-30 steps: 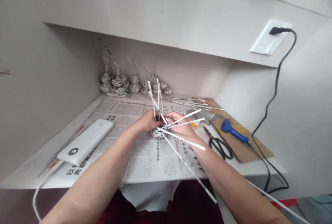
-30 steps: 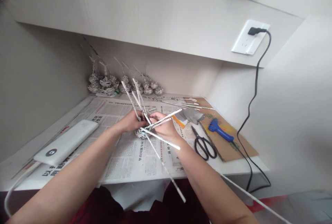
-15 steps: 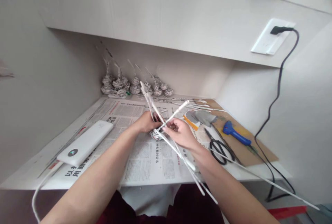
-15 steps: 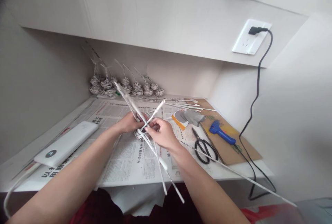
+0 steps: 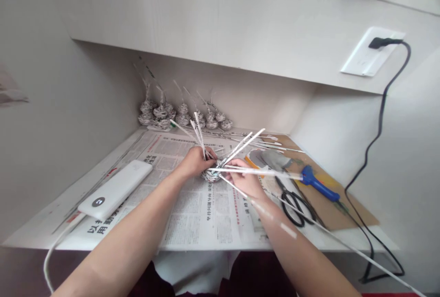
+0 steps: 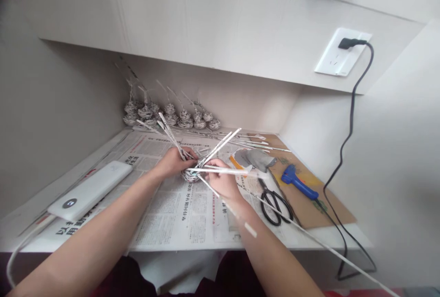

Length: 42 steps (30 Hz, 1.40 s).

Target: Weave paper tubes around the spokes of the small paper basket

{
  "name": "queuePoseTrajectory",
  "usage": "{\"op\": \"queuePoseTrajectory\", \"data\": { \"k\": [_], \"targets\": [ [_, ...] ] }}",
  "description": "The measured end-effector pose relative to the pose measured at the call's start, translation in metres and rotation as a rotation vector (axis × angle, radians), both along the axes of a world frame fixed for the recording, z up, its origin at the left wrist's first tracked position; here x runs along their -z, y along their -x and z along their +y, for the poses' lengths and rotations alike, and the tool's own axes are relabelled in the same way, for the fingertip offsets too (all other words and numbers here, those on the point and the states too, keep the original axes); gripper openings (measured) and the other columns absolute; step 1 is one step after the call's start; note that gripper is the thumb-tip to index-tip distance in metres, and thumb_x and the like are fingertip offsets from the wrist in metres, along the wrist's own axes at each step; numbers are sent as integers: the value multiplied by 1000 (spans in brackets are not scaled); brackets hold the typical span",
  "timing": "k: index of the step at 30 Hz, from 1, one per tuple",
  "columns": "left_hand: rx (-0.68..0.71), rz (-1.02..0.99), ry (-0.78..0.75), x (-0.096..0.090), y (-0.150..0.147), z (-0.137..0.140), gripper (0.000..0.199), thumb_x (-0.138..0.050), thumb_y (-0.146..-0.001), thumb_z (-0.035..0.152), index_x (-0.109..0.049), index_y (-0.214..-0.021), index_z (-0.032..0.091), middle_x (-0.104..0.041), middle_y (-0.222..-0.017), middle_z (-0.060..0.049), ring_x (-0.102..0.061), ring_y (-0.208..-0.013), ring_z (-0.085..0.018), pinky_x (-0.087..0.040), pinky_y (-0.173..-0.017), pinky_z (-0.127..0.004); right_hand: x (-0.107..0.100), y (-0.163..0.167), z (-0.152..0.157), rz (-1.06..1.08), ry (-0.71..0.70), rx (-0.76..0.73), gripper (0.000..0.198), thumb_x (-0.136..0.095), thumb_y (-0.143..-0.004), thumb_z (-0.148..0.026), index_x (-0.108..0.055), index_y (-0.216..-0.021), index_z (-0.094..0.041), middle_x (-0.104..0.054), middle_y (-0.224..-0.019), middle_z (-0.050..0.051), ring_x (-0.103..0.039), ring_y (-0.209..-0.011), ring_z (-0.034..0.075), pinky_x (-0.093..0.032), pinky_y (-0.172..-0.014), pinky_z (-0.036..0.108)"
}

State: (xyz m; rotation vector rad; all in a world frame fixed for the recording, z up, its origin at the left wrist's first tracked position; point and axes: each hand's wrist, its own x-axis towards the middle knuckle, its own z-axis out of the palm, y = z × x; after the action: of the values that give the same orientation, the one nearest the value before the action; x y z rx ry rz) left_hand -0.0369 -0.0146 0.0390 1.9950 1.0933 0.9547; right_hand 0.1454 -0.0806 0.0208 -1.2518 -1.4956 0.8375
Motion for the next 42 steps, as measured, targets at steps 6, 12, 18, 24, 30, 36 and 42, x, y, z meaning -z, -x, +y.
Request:
{"op": "queuePoseTrajectory", "data": {
  "k": [6, 12, 18, 24, 30, 36, 42],
  "targets": [
    [30, -12, 50, 0, 2, 2, 19, -63, -67, 22, -69, -82, 13, -71, -73, -4, -63, -65, -15, -47, -61, -23, -5, 4, -8, -706, -204, 192, 22, -47, -86, -24, -61, -103, -23, -68, -77, 4, -60, -64, 19, -38, -59, 28],
    [56, 12, 55, -2, 7, 3, 19, -63, -62, 18, -68, -80, 13, -68, -67, -2, -59, -58, -12, -45, -55, -21, -16, 13, -1, -1000, -225, 235, 20, -47, -87, -24, -62, -100, -24, -68, -73, 5, -59, -61, 20, -31, -57, 28],
    [33, 9, 17, 5, 8, 7, 17, -60, -60, 15, -66, -77, 13, -67, -67, -1, -59, -58, -12, -44, -54, -20, -23, 21, 8, -1135, -285, 229, 13, -49, -86, -23, -62, -86, -23, -68, -80, 6, -59, -68, 20, -32, -58, 30],
    [-11, 47, -10, 9, 8, 11, 18, -58, -59, 15, -66, -75, 15, -64, -61, 1, -57, -57, -11, -43, -54, -20, -17, 19, 11, -1137, -421, 187, 10, -51, -85, -19, -61, -87, -22, -64, -86, 6, -55, -82, 21, -35, -69, 31],
    [14, 28, -18, 8, 8, 9, 18, -58, -61, 15, -66, -76, 14, -66, -66, 0, -58, -59, -11, -43, -56, -20, -14, 11, 11, -1139, -515, 147, 9, -55, -81, -21, -61, -74, -22, -61, -81, 5, -47, -89, 24, -32, -75, 35],
    [-6, 42, -20, 7, 5, 5, 18, -58, -62, 16, -67, -78, 14, -66, -67, 0, -58, -61, -13, -43, -58, -21, -10, 6, 15, -901, -438, 158, 11, -54, -80, -18, -64, -83, -21, -58, -87, 5, -49, -86, 21, -35, -78, 33],
    [1, 28, -30, 8, 4, 6, 14, -58, -62, 16, -64, -75, 15, -66, -68, -1, -58, -63, -13, -44, -60, -22, -10, 1, 18, -756, -479, 53, 14, -52, -82, -15, -65, -80, -21, -58, -83, 4, -52, -83, 19, -38, -75, 29]
  ]
}}
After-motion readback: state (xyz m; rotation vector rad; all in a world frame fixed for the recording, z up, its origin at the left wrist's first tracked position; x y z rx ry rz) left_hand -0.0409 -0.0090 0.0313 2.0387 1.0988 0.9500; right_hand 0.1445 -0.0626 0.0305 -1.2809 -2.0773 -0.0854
